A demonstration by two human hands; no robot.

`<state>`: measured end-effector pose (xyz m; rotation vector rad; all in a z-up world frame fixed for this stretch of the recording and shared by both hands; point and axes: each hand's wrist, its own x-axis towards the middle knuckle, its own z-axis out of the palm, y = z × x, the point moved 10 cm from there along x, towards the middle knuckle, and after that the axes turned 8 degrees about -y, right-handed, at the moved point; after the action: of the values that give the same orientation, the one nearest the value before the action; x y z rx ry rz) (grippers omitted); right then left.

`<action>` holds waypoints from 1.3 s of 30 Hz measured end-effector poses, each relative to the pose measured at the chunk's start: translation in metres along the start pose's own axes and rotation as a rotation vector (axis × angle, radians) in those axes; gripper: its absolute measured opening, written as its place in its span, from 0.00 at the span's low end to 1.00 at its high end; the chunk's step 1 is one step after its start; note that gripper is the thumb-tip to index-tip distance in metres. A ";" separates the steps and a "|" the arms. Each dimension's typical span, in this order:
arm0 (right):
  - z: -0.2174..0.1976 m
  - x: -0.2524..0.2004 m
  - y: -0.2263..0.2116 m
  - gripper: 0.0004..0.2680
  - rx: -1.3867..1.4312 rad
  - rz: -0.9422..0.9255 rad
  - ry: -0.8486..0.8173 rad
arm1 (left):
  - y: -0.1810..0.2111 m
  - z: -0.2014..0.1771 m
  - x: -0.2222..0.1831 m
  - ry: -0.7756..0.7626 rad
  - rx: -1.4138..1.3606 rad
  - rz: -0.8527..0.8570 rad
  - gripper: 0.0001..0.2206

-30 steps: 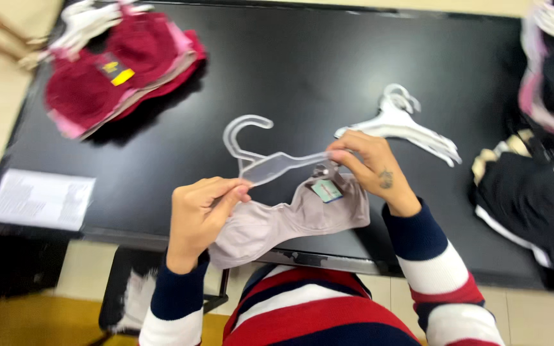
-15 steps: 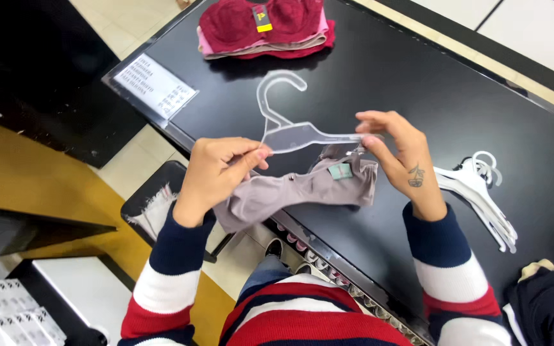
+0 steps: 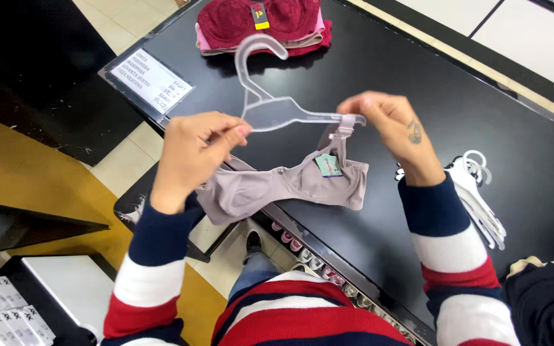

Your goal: The person puts bras onto plastic hangers by hooking the straps into the notches and then places the hung items in a stack on the table.

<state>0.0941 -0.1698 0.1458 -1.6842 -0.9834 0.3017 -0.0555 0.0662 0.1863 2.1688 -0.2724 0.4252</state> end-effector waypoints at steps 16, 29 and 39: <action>0.078 0.148 -0.110 0.08 -0.507 -0.207 -0.096 | -0.033 -0.102 0.057 0.043 0.041 0.198 0.11; 0.078 0.239 -0.080 0.11 -0.318 -0.058 -0.091 | -0.107 0.000 0.106 0.058 0.579 0.274 0.23; 0.077 0.256 -0.074 0.11 -0.323 -0.129 -0.014 | -0.187 0.074 0.142 -0.840 0.005 -0.092 0.26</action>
<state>0.1702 0.0736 0.2551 -1.8981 -1.1943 0.0706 0.1535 0.1096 0.0646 2.2457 -0.6195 -0.5647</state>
